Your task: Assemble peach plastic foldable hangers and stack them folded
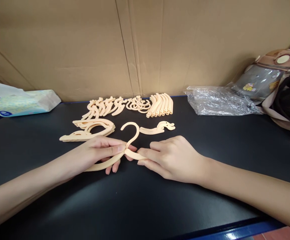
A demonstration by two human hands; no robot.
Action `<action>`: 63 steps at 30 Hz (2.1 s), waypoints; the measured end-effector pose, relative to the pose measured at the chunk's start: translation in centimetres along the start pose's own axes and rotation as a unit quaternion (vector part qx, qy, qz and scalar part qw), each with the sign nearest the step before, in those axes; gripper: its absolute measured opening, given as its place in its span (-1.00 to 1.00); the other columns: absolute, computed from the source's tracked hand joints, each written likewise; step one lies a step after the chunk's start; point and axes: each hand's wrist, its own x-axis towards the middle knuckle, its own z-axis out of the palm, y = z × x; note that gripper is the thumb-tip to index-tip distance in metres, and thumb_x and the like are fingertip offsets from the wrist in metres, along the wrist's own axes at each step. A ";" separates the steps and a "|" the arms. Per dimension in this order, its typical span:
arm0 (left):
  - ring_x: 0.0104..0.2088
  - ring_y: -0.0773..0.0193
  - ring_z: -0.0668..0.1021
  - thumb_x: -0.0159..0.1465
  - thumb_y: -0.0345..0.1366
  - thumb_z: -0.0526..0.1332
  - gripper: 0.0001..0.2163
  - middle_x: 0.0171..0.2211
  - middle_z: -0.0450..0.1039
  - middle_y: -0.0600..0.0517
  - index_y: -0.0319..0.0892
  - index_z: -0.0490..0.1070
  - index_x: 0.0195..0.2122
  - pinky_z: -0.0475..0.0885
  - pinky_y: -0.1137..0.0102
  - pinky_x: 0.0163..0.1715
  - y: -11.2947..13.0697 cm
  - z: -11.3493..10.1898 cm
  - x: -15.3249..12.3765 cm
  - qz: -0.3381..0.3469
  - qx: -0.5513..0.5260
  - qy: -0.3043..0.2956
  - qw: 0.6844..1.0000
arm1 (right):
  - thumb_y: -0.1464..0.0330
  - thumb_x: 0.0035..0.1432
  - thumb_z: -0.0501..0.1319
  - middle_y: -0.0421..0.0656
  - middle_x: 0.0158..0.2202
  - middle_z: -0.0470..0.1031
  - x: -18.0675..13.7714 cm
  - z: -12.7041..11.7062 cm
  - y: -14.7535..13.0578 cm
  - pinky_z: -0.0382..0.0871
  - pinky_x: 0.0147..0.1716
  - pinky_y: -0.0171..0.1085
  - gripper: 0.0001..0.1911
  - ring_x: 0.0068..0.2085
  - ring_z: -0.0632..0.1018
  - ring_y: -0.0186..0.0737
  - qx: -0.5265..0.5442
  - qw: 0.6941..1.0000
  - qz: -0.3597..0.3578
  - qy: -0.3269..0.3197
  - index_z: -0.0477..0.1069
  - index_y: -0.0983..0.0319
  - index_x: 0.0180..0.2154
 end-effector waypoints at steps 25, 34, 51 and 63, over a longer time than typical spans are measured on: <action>-0.56 0.40 0.45 0.33 -0.13 0.12 -0.70 -0.58 0.43 0.08 -0.24 0.54 -0.30 0.39 0.56 -0.57 -0.9 -0.5 0.3 0.025 0.037 -0.047 0.998 | 0.39 0.27 0.13 -0.13 -0.27 0.48 0.4 -0.6 0.6 0.27 -0.28 -0.26 -0.88 -0.31 0.39 -0.26 -0.022 0.995 -0.059 0.072 0.45 0.21 -0.25; -0.57 0.40 0.45 0.33 -0.13 0.11 -0.68 -0.59 0.42 0.07 -0.28 0.53 -0.29 0.39 0.56 -0.54 -0.4 -0.3 0.2 -0.009 0.050 -0.038 0.998 | 0.45 0.28 0.12 -0.18 -0.40 0.48 0.6 -0.8 0.7 0.24 -0.26 -0.24 -0.84 -0.33 0.39 -0.27 -0.073 0.991 -0.060 0.095 0.48 0.23 -0.23; -0.48 0.37 0.48 0.36 -0.14 0.05 -0.68 -0.45 0.44 0.05 -0.26 0.48 -0.30 0.36 0.55 -0.50 -0.4 0.7 -0.3 0.025 0.126 -0.037 0.991 | 0.32 0.32 0.09 -0.09 -0.22 0.58 0.4 -0.5 0.8 0.24 -0.10 -0.14 -0.70 -0.18 0.49 -0.20 -0.028 0.997 -0.054 0.057 0.42 0.31 -0.02; -0.31 0.32 0.47 0.40 -0.25 0.08 -0.79 -0.28 0.45 0.04 -0.17 0.40 -0.04 0.26 0.47 -0.38 -1.1 3.1 -1.4 0.291 0.484 0.017 0.825 | 0.30 0.32 0.07 -0.14 -0.32 0.49 0.0 -1.3 1.5 0.20 -0.19 -0.20 -0.79 -0.26 0.44 -0.22 0.051 0.998 0.037 0.021 0.42 0.25 -0.25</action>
